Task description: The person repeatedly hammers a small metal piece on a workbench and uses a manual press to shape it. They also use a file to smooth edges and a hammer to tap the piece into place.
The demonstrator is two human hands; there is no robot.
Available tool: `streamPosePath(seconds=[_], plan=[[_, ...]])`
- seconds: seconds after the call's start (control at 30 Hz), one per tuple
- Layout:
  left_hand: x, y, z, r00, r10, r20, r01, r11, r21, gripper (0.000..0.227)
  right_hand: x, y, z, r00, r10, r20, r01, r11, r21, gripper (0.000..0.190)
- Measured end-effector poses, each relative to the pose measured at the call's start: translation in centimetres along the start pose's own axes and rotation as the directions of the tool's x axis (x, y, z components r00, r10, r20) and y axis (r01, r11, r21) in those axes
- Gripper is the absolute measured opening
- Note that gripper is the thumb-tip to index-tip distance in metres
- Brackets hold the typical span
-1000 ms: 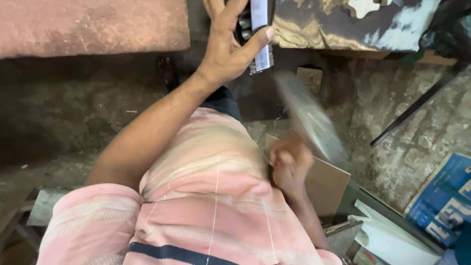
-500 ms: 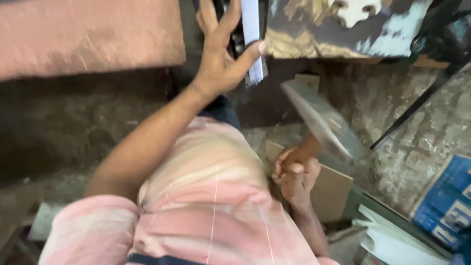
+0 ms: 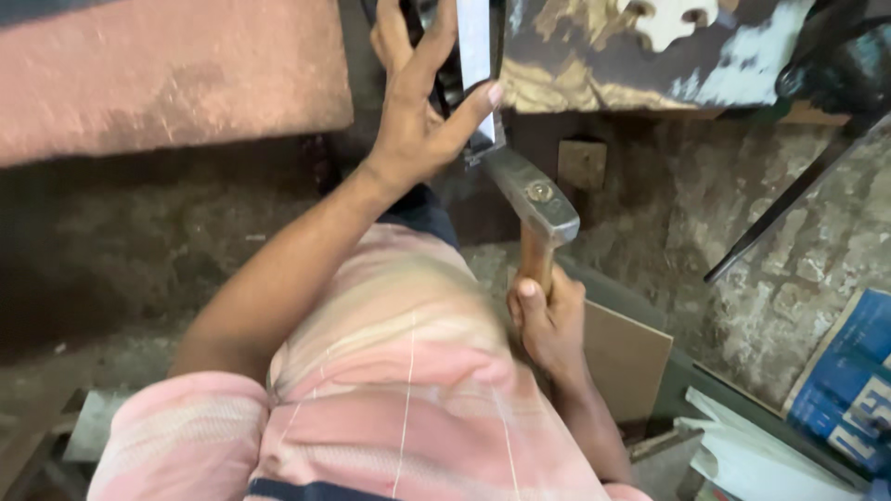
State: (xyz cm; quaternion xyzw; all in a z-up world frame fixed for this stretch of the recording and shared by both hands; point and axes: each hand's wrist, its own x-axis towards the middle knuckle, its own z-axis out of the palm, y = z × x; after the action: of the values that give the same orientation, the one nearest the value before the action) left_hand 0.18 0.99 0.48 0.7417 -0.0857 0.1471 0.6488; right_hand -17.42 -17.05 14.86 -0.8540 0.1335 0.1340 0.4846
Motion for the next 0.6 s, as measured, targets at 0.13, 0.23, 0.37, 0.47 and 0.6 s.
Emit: streamPosePath(seconds=[0.13, 0.23, 0.37, 0.47, 0.6], plan=[[-0.2, 0.2, -0.6, 0.996, -0.069, 0.05, 0.07, 0.997, -0.024, 0.074, -0.3, 0.4, 0.3, 0.945, -0.315, -0.084, 0.326, 0.899, 0.292, 0.054], [-1.5, 0.2, -0.6, 0.99, -0.127, 0.057, 0.129, 0.991, -0.036, 0.075, -1.5, 0.8, 0.4, 0.967, -0.235, -0.099, 0.246, 0.96, 0.134, 0.051], [0.9, -0.3, 0.0, 0.999, -0.017, 0.044, 0.017, 1.0, -0.004, 0.077, 0.3, 1.4, -0.2, 0.998, -0.052, 0.021, 0.05, 0.995, 0.089, 0.054], [-0.8, -0.2, -0.9, 0.998, -0.029, 0.062, 0.028, 0.999, 0.017, 0.077, -0.5, 1.9, -0.1, 0.968, -0.242, -0.058, 0.249, 0.923, 0.294, 0.056], [0.0, 0.6, -0.7, 0.993, -0.064, 0.096, 0.06, 0.997, 0.041, 0.076, -0.6, 1.8, -0.3, 0.999, -0.032, -0.036, 0.037, 0.991, 0.125, 0.06]])
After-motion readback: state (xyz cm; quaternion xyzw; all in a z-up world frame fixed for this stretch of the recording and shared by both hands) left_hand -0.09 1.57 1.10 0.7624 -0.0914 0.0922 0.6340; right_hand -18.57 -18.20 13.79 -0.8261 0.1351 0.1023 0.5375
